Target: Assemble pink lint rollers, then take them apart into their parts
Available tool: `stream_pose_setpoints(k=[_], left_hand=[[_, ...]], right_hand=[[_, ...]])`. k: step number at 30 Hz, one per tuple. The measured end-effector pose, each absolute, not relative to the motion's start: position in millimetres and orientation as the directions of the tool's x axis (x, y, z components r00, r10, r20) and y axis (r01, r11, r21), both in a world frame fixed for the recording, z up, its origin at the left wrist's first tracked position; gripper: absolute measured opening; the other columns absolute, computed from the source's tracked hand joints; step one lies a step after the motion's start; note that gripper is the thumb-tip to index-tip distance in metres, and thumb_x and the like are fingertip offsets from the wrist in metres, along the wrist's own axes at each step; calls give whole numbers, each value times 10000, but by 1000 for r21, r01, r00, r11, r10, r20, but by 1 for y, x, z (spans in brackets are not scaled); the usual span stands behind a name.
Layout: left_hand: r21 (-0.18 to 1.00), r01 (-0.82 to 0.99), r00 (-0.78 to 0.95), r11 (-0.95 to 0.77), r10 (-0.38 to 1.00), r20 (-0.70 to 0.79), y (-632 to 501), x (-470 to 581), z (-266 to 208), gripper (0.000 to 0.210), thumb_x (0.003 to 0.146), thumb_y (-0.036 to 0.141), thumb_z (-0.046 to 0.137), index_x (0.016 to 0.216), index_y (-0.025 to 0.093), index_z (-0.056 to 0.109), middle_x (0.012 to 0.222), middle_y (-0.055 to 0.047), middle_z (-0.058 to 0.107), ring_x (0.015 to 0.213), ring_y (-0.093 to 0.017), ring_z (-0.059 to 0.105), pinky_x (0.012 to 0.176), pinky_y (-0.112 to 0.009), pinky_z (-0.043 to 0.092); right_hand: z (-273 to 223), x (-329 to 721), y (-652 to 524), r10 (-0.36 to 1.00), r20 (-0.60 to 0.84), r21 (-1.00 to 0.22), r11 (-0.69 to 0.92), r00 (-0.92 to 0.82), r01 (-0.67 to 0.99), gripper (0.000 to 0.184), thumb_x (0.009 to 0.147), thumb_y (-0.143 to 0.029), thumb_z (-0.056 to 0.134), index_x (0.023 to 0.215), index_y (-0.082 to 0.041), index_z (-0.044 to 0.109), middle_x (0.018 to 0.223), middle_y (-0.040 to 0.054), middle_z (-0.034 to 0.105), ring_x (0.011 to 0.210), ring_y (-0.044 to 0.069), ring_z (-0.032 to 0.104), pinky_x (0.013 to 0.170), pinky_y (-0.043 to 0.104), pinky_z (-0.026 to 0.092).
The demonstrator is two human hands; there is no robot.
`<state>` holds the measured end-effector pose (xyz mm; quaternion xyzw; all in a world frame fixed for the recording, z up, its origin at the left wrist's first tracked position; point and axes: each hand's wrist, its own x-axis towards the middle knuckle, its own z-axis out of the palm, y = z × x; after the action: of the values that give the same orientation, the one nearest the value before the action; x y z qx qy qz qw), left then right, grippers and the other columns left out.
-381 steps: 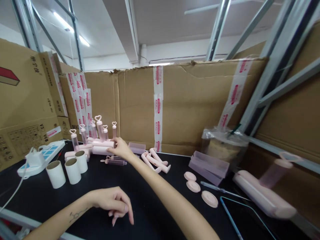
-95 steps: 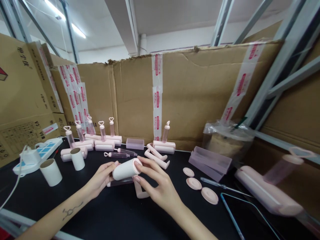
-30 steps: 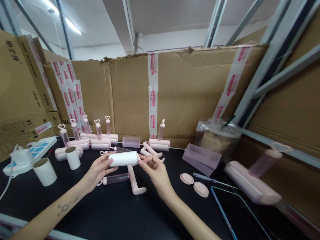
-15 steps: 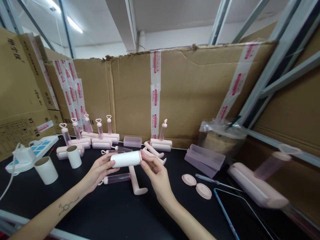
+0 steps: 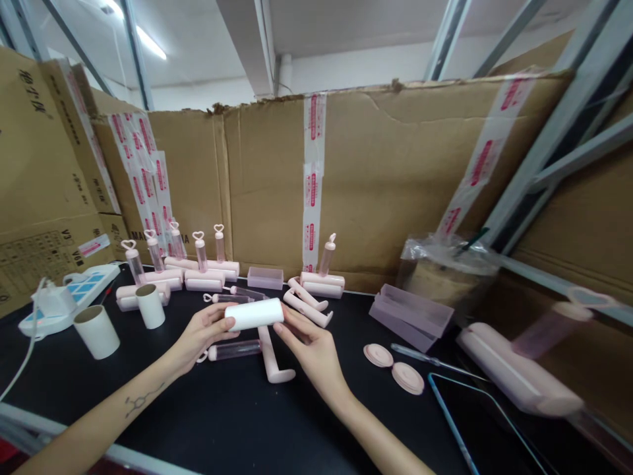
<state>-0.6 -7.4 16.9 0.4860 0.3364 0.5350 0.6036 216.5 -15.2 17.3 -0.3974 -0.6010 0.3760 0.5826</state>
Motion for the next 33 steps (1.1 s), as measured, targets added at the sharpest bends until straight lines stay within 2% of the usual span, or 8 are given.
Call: stream_pose_setpoints(k=[4, 8, 11, 15, 18, 24, 28, 33], left_hand=[[952, -292, 232, -87, 959, 159, -6, 6, 14, 474, 666, 269, 745, 1089, 151, 565, 1037, -89, 598, 1025, -256, 562, 870, -410, 492], [973, -200, 325, -119, 928, 180, -1, 5, 10, 587, 747, 363, 650, 1254, 164, 430, 966, -82, 616, 970, -220, 576, 890, -402, 450], [968, 71, 396, -239, 898, 192, 1, 0, 8, 726, 770, 389, 596, 1380, 190, 256, 967, -80, 624, 958, -204, 562, 899, -392, 411], [687, 587, 452, -428, 878, 160, -3, -1, 10, 526, 647, 331, 674, 1155, 237, 574, 915, -52, 623, 934, -239, 536, 855, -366, 395], [587, 697, 425, -411, 897, 123, -8, 2, 14, 278, 613, 242, 645, 888, 243, 684, 848, -34, 635, 862, -237, 573, 777, -314, 405], [699, 626, 422, -347, 904, 71, -12, 0, 23, 239, 613, 226, 655, 839, 200, 582, 772, -7, 653, 666, -175, 614, 607, -261, 440], [967, 221, 427, -124, 904, 18, -14, 10, 19, 376, 609, 282, 725, 821, 180, 431, 794, -33, 611, 621, -137, 586, 519, -243, 465], [998, -37, 314, -54, 947, 63, -21, 29, 3, 481, 564, 324, 777, 829, 188, 399, 789, -6, 534, 679, -140, 547, 491, -274, 528]], right_hand=[[25, 220, -12, 957, 285, -950, 274, -55, -152, 339, 690, -262, 738, 1014, -243, 641, 1169, 42, 640, 1040, 247, 603, 923, 422, 481], [28, 227, -7, 979, 129, -955, 80, -156, -284, 456, 764, -240, 661, 1195, -281, 517, 1131, 26, 645, 853, 180, 671, 840, 362, 533], [29, 233, 0, 992, -11, -915, -60, -123, -399, 401, 798, -194, 570, 1190, -261, 516, 971, 15, 694, 720, 136, 685, 787, 282, 550], [29, 240, 7, 991, -122, -878, -133, -54, -460, 282, 793, -211, 564, 1075, -227, 560, 809, 21, 705, 711, 145, 686, 698, 243, 561], [25, 242, 7, 997, -50, -894, -72, -62, -443, 236, 774, -252, 612, 1008, -254, 583, 861, 13, 706, 754, 177, 689, 719, 287, 558], [29, 238, 0, 996, 80, -923, 55, -50, -382, 226, 791, -328, 592, 1010, -276, 579, 993, 27, 686, 876, 226, 673, 823, 377, 521], [41, 232, -10, 988, 147, -920, 120, -44, -372, 280, 790, -364, 603, 1049, -273, 548, 1061, 25, 650, 964, 238, 638, 862, 396, 494], [40, 221, -18, 976, 205, -938, 217, 73, -270, 320, 771, -436, 612, 1034, -289, 505, 1120, 17, 587, 982, 241, 614, 848, 407, 489]])
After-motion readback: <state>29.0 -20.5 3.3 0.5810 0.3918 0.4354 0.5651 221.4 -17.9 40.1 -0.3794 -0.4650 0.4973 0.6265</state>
